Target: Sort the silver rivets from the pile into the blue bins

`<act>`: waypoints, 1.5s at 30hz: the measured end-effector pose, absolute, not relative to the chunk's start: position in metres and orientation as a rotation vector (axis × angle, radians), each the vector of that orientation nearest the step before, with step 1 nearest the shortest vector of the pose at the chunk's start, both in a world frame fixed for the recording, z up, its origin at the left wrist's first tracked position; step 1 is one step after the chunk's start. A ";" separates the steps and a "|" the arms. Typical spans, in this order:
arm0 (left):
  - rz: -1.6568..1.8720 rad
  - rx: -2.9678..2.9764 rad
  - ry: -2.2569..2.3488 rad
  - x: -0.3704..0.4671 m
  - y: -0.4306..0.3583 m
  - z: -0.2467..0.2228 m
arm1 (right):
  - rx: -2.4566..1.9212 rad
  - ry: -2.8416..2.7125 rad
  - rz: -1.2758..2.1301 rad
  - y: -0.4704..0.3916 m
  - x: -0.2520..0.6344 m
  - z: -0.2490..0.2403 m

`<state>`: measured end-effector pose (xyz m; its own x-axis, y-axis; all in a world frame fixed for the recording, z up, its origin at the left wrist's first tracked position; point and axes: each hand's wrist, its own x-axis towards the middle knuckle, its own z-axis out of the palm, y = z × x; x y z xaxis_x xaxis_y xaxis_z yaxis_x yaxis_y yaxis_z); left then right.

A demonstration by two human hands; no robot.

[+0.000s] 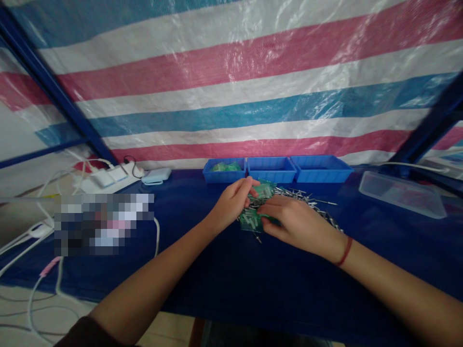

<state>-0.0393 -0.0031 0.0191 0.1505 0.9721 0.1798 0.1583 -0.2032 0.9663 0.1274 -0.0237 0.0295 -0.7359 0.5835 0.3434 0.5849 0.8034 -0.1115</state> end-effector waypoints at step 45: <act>1.052 1.234 0.740 -0.038 -0.014 0.021 | -0.704 -1.930 0.468 -0.014 0.136 0.034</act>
<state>-0.0378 -0.0138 0.0208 0.3697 0.9250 0.0882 -0.2293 -0.0012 0.9734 0.1356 -0.0135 0.0336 -0.3420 0.6533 0.6754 0.2714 0.7568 -0.5946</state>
